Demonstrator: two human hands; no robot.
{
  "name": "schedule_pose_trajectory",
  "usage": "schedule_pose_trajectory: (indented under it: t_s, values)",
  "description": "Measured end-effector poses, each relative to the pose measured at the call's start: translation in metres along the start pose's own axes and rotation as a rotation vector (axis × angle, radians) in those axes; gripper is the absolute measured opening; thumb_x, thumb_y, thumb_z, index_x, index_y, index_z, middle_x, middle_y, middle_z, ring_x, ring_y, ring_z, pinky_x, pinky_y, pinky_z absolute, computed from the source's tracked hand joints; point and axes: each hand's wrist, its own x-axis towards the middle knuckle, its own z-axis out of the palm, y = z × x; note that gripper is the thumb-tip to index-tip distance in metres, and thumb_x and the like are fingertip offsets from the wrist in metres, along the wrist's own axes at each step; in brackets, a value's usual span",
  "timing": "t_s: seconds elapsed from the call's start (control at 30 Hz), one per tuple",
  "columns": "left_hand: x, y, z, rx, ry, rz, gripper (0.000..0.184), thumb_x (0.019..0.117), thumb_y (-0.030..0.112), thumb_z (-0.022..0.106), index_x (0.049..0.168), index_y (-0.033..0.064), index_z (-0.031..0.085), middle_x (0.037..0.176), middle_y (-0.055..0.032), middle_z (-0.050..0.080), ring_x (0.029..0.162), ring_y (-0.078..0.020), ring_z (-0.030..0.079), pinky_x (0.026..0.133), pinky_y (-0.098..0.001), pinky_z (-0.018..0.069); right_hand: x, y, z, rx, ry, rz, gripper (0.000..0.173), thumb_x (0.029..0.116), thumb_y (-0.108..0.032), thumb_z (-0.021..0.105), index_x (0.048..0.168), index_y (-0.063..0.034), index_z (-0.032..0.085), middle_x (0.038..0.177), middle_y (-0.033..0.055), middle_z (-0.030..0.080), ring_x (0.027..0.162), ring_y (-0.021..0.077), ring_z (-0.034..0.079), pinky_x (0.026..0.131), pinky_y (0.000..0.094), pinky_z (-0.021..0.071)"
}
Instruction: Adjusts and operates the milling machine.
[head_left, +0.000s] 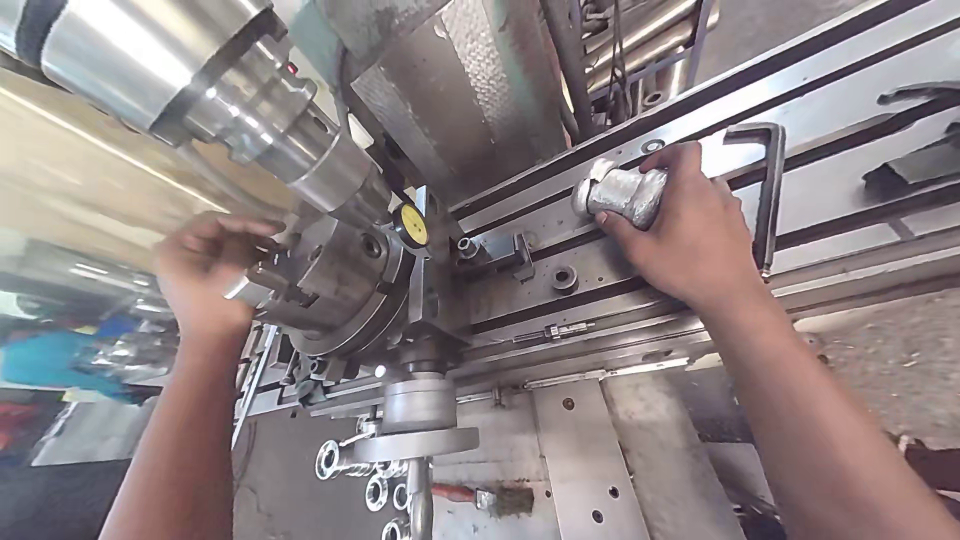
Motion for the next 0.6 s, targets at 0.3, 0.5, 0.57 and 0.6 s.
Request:
schedule_pose_trajectory:
  t_s: [0.3,0.5,0.57,0.6]
  values:
    - [-0.0015,-0.0011,-0.0008,0.021,0.002,0.001,0.022,0.0959,0.009,0.049,0.109,0.0036,0.066,0.106,0.0015,0.074,0.084,-0.0014,0.069,0.081,-0.0226,0.0582,0.0000,-0.0013,-0.0007,-0.015,-0.005,0.006,0.069,0.0877,-0.048,0.072,0.138,-0.0075,0.047,0.111,0.0260,0.064,0.105,0.0501,0.061,0.085,0.0676,0.0439]
    - [-0.0043,0.0016,0.0014,0.042,0.006,-0.021,0.023,0.0962,0.010,0.047,0.110,0.0042,0.065,0.105,0.0024,0.072,0.082,-0.0005,0.068,0.079,-0.0220,0.0580,-0.0007,-0.0001,-0.0001,-0.007,0.010,-0.011,0.069,0.0876,-0.048,0.073,0.137,-0.0070,0.047,0.109,0.0258,0.064,0.104,0.0501,0.061,0.085,0.0674,0.0439]
    - [-0.0041,0.0027,0.0016,0.040,0.003,-0.025,0.024,0.0957,0.009,0.047,0.111,0.0044,0.065,0.105,0.0028,0.072,0.081,0.0000,0.068,0.078,-0.0212,0.0575,-0.0009,-0.0001,0.0005,-0.004,0.019,-0.016,0.069,0.0873,-0.048,0.073,0.137,-0.0067,0.048,0.109,0.0259,0.064,0.104,0.0499,0.061,0.085,0.0675,0.0441]
    - [-0.0039,0.0026,0.0014,0.039,0.001,-0.025,0.025,0.0961,0.009,0.046,0.111,0.0041,0.065,0.106,0.0026,0.072,0.082,0.0000,0.068,0.079,-0.0212,0.0573,-0.0010,-0.0002,0.0005,-0.005,0.019,-0.014,0.070,0.0872,-0.048,0.073,0.137,-0.0069,0.048,0.109,0.0256,0.064,0.104,0.0496,0.061,0.085,0.0672,0.0442]
